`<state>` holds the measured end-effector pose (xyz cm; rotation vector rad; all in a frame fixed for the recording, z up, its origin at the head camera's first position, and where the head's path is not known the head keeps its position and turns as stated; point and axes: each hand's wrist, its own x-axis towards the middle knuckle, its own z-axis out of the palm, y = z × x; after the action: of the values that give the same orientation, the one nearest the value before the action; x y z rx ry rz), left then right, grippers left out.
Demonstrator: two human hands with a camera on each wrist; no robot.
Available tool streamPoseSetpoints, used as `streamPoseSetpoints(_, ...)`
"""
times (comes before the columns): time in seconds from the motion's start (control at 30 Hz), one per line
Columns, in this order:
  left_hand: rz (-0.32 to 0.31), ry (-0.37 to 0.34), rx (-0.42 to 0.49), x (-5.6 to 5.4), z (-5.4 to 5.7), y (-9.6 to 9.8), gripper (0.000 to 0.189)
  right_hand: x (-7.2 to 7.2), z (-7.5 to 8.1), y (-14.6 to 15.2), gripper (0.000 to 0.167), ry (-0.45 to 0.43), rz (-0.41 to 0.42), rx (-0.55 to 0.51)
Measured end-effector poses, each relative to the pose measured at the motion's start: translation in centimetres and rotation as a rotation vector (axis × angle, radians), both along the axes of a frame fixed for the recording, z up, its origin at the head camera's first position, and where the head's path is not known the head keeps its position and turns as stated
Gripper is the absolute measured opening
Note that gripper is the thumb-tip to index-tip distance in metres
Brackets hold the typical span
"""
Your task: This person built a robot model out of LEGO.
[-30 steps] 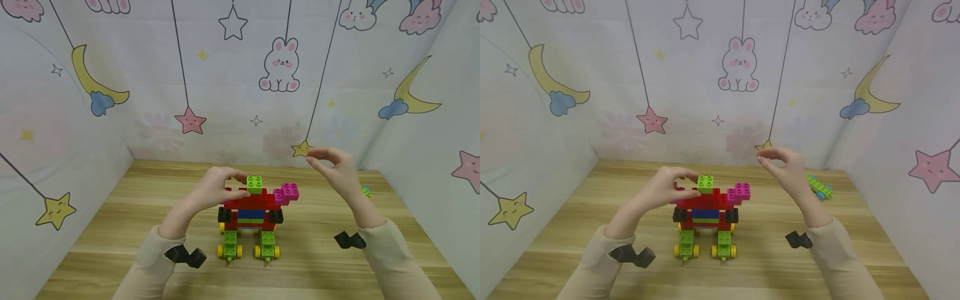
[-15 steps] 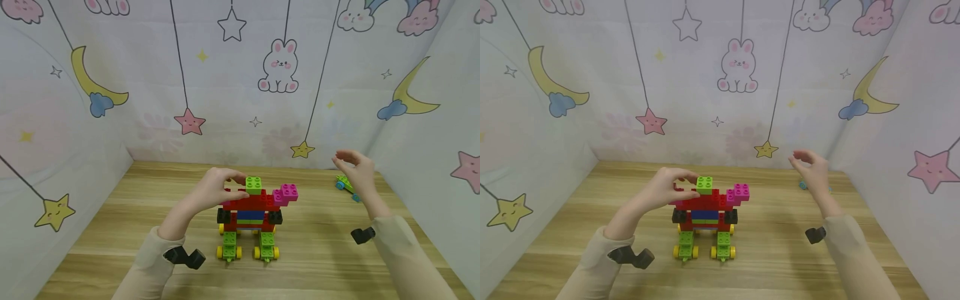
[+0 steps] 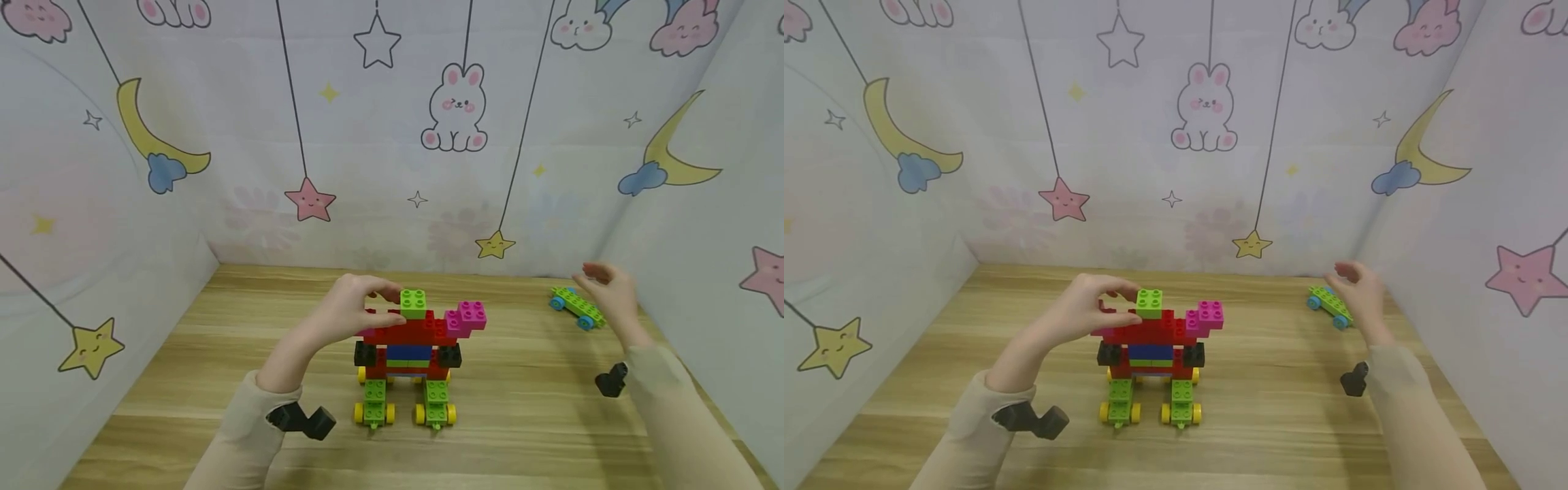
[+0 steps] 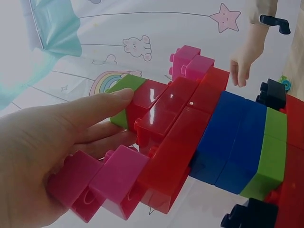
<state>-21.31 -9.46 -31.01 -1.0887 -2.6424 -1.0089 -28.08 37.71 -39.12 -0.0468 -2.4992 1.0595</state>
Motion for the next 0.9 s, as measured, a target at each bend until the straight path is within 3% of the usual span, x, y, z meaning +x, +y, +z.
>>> streamPoseSetpoints(0.27, 0.007, -0.024, 0.0, 0.0, 0.0, -0.1, 0.035, -0.2, -1.9, 1.9, 0.061, -0.138, 0.037, 0.013)
streamPoseSetpoints(0.63, 0.002, -0.052, 0.003, 0.2, 0.2, -0.1, 0.034, -0.9, -4.1, 3.7, 0.059, -0.218, 0.041, 0.188)
streamPoseSetpoints(0.9, 0.006, -0.049, 0.0, 0.2, 0.0, -0.2, 0.034, -1.2, -5.1, 4.9, 0.073, -0.391, 0.101, 0.282)
